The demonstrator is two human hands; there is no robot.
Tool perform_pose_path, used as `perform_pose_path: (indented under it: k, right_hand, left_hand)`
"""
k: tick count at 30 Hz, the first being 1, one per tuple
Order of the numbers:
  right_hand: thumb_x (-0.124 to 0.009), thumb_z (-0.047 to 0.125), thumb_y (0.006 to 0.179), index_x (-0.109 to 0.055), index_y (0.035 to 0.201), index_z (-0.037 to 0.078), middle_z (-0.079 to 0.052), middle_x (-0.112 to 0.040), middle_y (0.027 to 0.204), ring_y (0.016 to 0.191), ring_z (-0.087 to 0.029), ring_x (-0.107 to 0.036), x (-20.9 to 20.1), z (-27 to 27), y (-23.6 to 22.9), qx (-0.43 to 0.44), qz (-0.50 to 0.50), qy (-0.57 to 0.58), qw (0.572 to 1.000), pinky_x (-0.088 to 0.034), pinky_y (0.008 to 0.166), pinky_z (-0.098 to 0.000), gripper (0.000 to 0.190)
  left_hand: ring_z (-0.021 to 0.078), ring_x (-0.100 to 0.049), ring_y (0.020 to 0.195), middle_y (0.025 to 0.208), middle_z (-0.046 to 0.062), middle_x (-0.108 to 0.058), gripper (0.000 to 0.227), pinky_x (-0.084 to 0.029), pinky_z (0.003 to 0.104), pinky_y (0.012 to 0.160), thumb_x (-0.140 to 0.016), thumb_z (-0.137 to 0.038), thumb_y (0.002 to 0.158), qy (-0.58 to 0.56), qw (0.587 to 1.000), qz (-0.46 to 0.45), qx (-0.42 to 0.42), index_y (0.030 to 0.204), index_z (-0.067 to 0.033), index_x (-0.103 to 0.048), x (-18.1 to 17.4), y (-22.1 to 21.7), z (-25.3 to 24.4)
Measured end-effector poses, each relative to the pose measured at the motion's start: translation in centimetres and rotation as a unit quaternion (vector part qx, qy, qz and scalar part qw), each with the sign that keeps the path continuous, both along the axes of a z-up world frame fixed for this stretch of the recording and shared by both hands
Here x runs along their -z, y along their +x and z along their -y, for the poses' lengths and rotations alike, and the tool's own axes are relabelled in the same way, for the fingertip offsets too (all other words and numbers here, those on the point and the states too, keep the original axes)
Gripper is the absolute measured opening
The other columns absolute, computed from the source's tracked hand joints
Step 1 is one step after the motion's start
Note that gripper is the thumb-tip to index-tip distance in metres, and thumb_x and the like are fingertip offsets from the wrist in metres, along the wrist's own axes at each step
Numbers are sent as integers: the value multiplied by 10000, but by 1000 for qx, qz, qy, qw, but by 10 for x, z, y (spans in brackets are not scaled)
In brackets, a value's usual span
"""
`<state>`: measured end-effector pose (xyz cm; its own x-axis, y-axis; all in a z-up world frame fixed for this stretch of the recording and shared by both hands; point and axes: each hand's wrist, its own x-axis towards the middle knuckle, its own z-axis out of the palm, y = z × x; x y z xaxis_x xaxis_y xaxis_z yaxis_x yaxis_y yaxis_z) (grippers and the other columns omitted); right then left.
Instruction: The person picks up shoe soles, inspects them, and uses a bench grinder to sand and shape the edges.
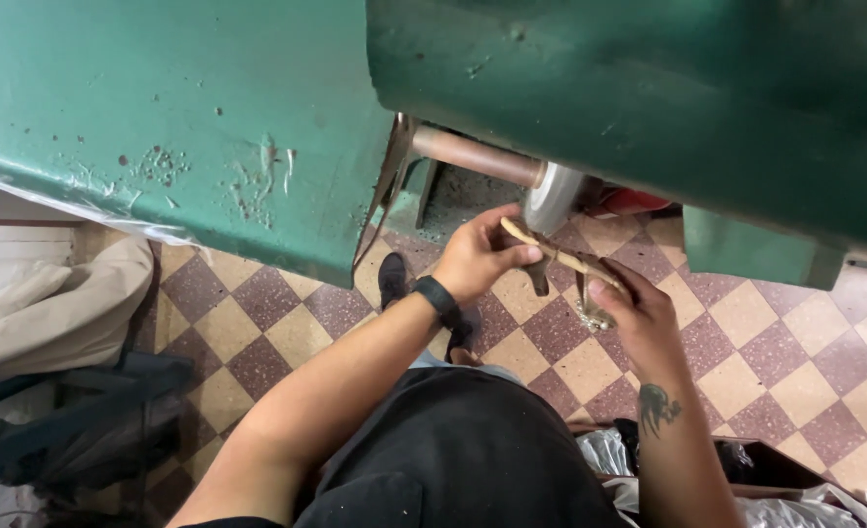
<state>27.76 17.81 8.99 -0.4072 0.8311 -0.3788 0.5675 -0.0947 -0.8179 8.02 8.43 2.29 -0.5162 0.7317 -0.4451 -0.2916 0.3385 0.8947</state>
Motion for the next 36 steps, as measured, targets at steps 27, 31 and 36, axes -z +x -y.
perform_pose_path:
  k: [27, 31, 36]
  right_hand:
    - [-723, 293, 923, -776, 1114, 285, 33, -760, 807, 742, -216, -770, 63, 35, -56, -289, 194, 485, 802, -621, 637, -386, 198]
    - [-730, 299, 913, -773, 1114, 307, 55, -762, 831, 755, -174, -773, 71, 36, -53, -280, 198, 519, 783, -624, 651, -340, 205]
    - [-683, 269, 947, -770, 1119, 298, 53, -774, 868, 796, -165, -782, 65, 36, -53, -269, 198, 551, 765, -625, 684, -323, 195]
  left_hand:
    - [68, -632, 624, 665, 23, -650, 106, -539, 197, 534, -805, -179, 958, 78, 982, 119, -122, 1046, -121, -786, 0, -28, 43]
    - [73, -628, 583, 602, 22, -678, 75, -520, 233, 532, -772, -187, 882, 22, 992, 22, -121, 944, -194, -812, 15, -23, 41]
    - [71, -645, 782, 775, -22, -669, 91, -560, 222, 708, -731, -207, 983, 80, 986, 76, -125, 1035, -150, -778, -32, -12, 44]
